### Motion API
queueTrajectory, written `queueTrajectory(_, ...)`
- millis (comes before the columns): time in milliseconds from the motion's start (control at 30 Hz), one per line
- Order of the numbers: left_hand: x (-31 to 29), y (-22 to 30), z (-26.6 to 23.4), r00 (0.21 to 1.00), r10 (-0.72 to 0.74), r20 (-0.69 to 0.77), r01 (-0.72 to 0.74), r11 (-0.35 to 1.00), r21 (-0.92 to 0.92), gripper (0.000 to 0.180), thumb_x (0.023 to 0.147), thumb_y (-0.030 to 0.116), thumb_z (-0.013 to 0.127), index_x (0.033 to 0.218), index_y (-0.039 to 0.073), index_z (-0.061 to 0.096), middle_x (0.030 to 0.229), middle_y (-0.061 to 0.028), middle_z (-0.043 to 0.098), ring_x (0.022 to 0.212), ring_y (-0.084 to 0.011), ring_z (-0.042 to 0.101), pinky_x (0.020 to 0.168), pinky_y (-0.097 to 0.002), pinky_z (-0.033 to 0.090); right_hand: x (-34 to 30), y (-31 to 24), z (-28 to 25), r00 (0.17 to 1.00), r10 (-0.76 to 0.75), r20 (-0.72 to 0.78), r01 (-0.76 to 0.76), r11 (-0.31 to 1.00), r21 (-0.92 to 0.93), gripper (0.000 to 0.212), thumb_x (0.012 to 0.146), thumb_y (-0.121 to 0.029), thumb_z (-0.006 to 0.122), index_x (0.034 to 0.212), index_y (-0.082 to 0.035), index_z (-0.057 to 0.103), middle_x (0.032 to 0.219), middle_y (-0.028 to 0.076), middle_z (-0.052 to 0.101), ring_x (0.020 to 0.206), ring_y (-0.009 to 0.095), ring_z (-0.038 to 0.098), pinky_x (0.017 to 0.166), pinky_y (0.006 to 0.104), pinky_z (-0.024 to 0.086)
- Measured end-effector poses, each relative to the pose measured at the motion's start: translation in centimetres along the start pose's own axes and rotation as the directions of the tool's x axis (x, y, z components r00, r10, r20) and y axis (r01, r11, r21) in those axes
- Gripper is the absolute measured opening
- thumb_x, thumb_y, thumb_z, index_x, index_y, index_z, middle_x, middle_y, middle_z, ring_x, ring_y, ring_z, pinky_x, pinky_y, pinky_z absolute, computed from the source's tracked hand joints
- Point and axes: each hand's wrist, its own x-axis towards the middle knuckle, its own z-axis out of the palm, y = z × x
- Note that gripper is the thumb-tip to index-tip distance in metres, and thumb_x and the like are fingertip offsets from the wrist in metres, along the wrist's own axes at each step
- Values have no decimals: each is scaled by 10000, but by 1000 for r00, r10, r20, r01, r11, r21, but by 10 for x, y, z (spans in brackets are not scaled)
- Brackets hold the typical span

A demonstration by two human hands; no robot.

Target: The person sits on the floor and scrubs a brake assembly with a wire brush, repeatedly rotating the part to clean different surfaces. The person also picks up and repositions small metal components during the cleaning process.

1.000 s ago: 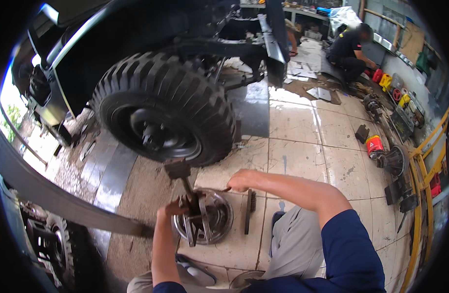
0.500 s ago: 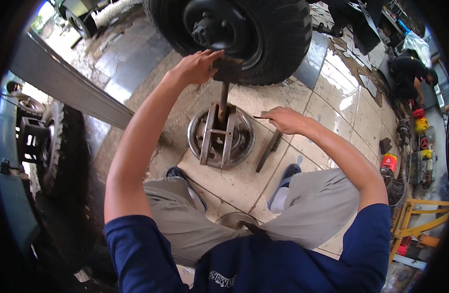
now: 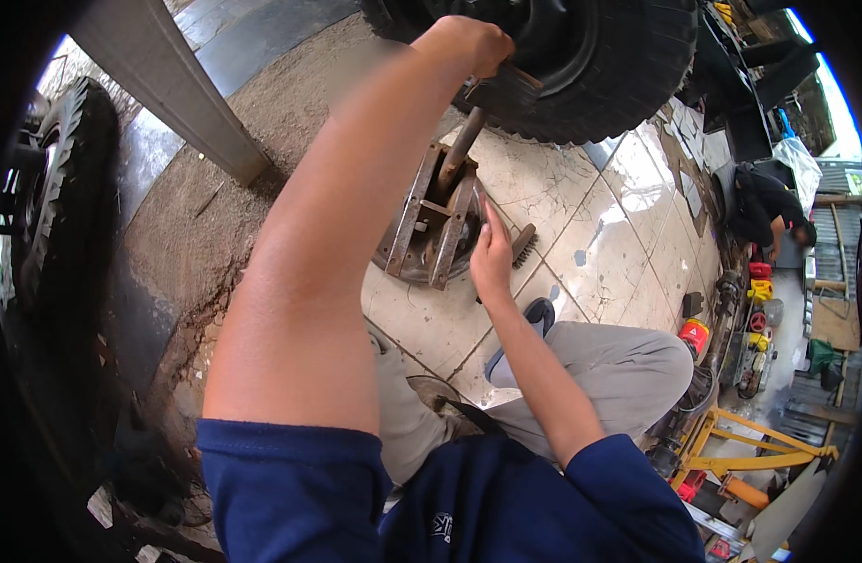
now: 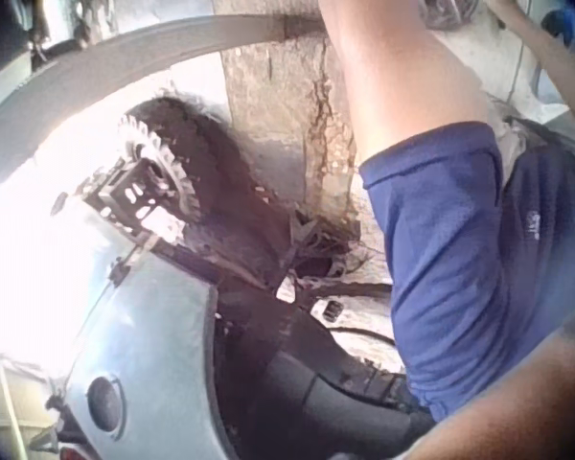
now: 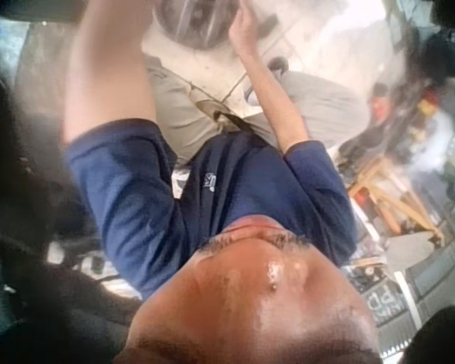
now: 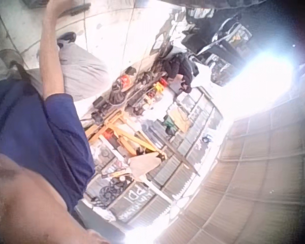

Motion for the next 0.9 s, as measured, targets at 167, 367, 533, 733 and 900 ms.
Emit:
queueTrajectory(167, 7, 6, -3, 976, 175, 127, -182, 982, 49, 416, 927, 303, 616, 1313, 150, 594, 1224, -98, 672, 1122, -286, 650, 946, -424, 524, -58, -15, -4, 995, -89, 40, 95, 974, -206, 420, 1001, -66, 475, 1419, -86, 518, 1464, 85, 513, 1384, 268, 431, 1148, 416, 314)
queueTrajectory(367, 74, -36, 11, 493, 448, 746, -759, -197, 620, 400, 983, 275, 491, 1356, 157, 569, 1323, -54, 629, 1201, -196, 608, 1022, -349, 494, -72, -23, 3, 966, -116, 229, 186, 931, -315, 466, 966, -100, 519, 1432, -110, 516, 1529, 76, 446, 1448, 254, 352, 1163, 466, 259)
queueTrajectory(533, 84, -34, 20, 612, 583, 535, -760, 245, 602, 323, 931, 219, 546, 1227, 133, 643, 1247, -46, 659, 1204, -222, 601, 1031, -338, 483, -89, -37, -14, 941, -19, 339, 181, 872, -455, 506, 925, -93, 530, 1430, -102, 512, 1548, 74, 416, 1461, 250, 324, 1150, 517, 259)
queueTrajectory(733, 63, -39, 18, 592, 623, 511, -745, 183, 641, 219, 927, 204, 559, 1038, 121, 728, 1162, -42, 695, 1187, -231, 613, 1027, -335, 485, -71, -44, -3, 947, -47, 318, 204, 854, -479, 534, 898, -100, 547, 1431, -105, 507, 1542, 78, 419, 1455, 260, 327, 1139, 539, 276)
queueTrajectory(900, 36, -18, 8, 655, 595, 466, -684, 206, 700, 252, 926, 257, 589, 1106, 119, 698, 1149, -37, 703, 1180, -235, 620, 1024, -332, 480, -33, -38, 0, 943, -30, 333, 207, 833, -512, 529, 906, -107, 545, 1433, -101, 498, 1533, 82, 426, 1444, 260, 340, 1129, 560, 296)
